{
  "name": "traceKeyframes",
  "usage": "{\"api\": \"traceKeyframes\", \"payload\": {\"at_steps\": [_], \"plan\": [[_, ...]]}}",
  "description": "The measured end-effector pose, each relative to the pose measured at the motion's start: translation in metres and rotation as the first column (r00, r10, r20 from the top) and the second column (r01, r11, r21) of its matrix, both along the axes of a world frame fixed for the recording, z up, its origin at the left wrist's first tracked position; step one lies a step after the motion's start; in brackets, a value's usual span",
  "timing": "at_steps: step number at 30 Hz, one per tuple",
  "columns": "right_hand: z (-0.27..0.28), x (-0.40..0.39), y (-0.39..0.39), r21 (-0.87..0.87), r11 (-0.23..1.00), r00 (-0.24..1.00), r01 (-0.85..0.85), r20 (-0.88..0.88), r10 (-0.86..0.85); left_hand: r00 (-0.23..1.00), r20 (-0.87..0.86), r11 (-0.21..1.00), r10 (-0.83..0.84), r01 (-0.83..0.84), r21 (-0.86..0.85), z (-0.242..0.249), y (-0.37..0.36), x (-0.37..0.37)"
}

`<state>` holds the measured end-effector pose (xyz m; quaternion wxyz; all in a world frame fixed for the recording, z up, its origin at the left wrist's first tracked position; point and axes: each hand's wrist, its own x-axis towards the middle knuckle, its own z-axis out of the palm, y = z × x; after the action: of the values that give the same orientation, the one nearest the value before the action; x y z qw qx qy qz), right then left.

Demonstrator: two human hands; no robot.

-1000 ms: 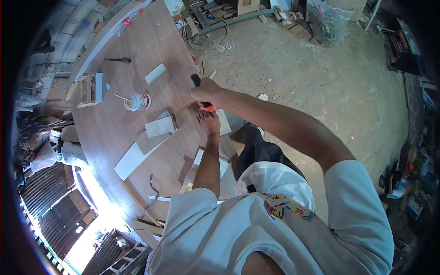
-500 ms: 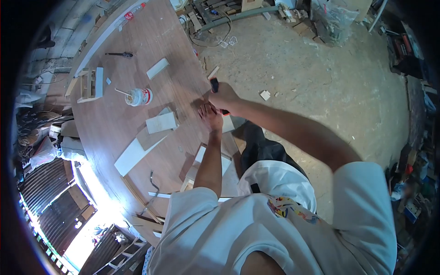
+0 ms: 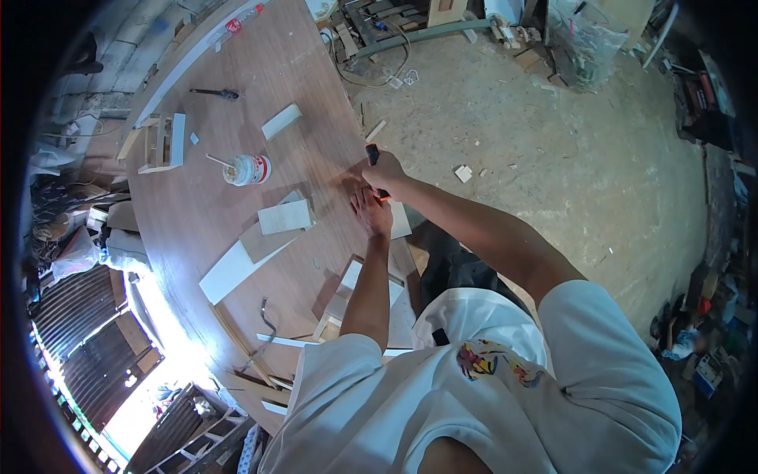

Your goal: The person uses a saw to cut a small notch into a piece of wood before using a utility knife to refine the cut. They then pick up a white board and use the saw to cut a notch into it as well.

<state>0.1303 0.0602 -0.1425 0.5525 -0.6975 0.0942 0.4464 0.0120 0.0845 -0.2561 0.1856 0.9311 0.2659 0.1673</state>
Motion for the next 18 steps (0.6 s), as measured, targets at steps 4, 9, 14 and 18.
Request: {"api": "traceKeyframes", "payload": {"at_steps": [4,9,14,18], "plan": [[0.056,0.02,0.007,0.084,0.996,0.983,-0.022,-0.177,0.037,0.996,0.074,0.997,0.051,-0.055,0.055,-0.007,-0.001,0.006],[0.146,0.02,-0.019,0.139,0.99,0.976,-0.021,-0.21,0.05,0.994,0.087,0.995,0.069,-0.075,0.07,0.002,-0.003,0.005],[0.171,0.002,-0.047,0.125,0.989,0.988,-0.078,-0.124,0.094,0.974,0.221,0.998,0.057,-0.065,0.026,-0.009,0.002,0.003],[0.168,-0.002,-0.048,0.205,0.978,0.983,-0.046,-0.167,0.082,0.981,0.19,0.999,0.05,-0.049,-0.006,-0.01,-0.003,0.001]]}}
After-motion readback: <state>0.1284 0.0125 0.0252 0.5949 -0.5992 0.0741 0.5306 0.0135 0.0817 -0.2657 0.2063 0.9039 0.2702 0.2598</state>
